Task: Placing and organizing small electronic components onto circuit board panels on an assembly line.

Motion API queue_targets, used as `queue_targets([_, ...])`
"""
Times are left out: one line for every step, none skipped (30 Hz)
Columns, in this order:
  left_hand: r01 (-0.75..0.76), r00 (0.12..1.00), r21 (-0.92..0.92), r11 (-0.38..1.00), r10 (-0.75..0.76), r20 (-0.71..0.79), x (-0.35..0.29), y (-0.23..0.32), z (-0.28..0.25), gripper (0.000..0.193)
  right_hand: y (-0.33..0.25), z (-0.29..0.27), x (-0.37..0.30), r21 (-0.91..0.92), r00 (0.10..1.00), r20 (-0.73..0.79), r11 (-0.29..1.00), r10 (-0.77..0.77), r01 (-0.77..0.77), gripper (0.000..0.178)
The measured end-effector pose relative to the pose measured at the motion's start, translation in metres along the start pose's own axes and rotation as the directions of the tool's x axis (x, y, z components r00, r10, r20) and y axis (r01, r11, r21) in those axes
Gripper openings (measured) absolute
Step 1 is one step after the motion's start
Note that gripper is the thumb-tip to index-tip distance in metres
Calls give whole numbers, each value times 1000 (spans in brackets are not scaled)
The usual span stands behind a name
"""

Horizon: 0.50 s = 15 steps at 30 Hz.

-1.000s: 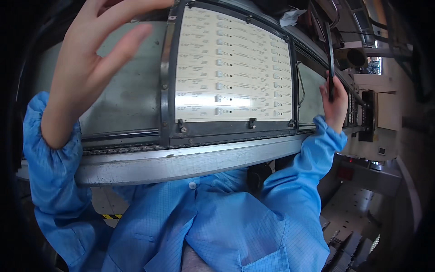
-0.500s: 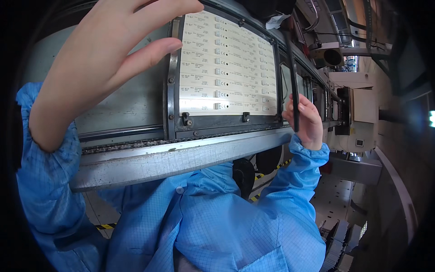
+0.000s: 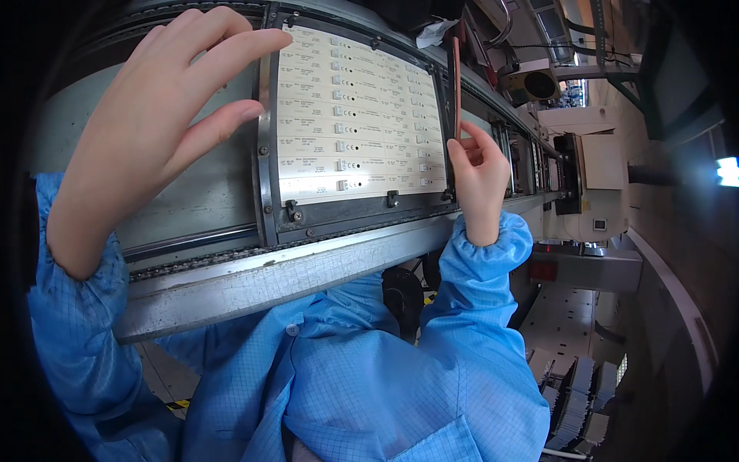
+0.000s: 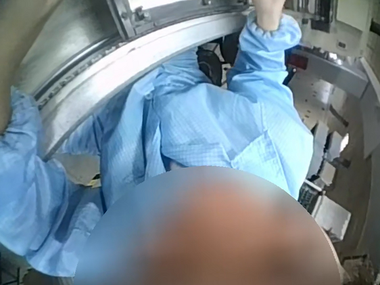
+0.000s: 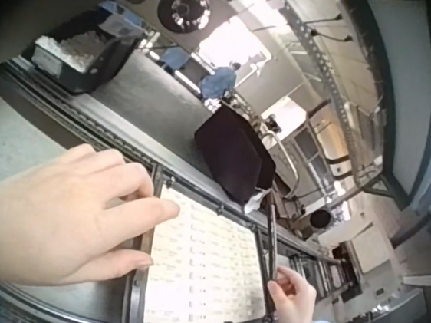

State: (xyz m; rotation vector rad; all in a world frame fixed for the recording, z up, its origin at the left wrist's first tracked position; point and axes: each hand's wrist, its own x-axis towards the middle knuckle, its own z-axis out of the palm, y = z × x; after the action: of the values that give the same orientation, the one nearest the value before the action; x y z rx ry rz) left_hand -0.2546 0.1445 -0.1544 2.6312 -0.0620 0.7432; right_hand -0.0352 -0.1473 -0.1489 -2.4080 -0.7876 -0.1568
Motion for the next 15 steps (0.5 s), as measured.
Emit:
queue_targets([4,1000,4,1000,-4,1,1,1,0,28,0,4,-4,0,1000,2,1000,0,0,31])
queue_targets([6,1000,7,1000,-6,3,2,2,0,28,2,8,-8,-52,999,30,998,-34,36,32])
queue_targets([10,1000,9,1000,-10,5,9,7,0,29,4,12,-11,-103,996,60,992,-67,73,33])
queue_targets([13,1000,12,1000,-13,7,8,7,0,29,7,17,-12,-155,990,101,981,-103,118,35])
queue_targets([17,1000,14,1000,-17,8,7,6,1,29,8,16,-12,-156,989,103,981,-103,118,35])
queue_targets([21,1000,17,1000,-21,8,8,6,2,29,8,14,-12,-163,992,90,982,-84,98,35])
queue_targets([25,1000,19,999,-26,8,4,5,3,29,8,12,-12,-170,995,77,982,-66,78,34])
queue_targets([30,1000,19,999,-30,9,10,7,5,30,9,12,-11,-141,995,47,986,-84,89,34])
queue_targets([34,999,19,999,-34,10,0,2,5,30,8,12,-11,-144,995,50,986,-82,89,34])
queue_targets([38,999,19,999,-38,11,8,4,8,30,6,13,-12,-139,996,75,988,-54,64,34])
queue_targets([40,999,21,999,-40,14,14,12,8,30,4,14,-15,-133,995,98,991,-23,36,35])
queue_targets([42,999,23,999,-43,17,7,9,8,30,3,23,-16,-156,993,89,983,-82,95,35])
queue_targets([45,999,25,999,-45,20,1,7,9,31,4,21,-16,-157,993,90,983,-80,93,35])
queue_targets([47,999,29,998,-48,21,10,12,9,31,6,19,-15,-156,995,79,985,-66,78,35])
queue_targets([50,998,33,998,-51,22,4,8,9,31,7,18,-14,-154,996,67,986,-52,62,35])
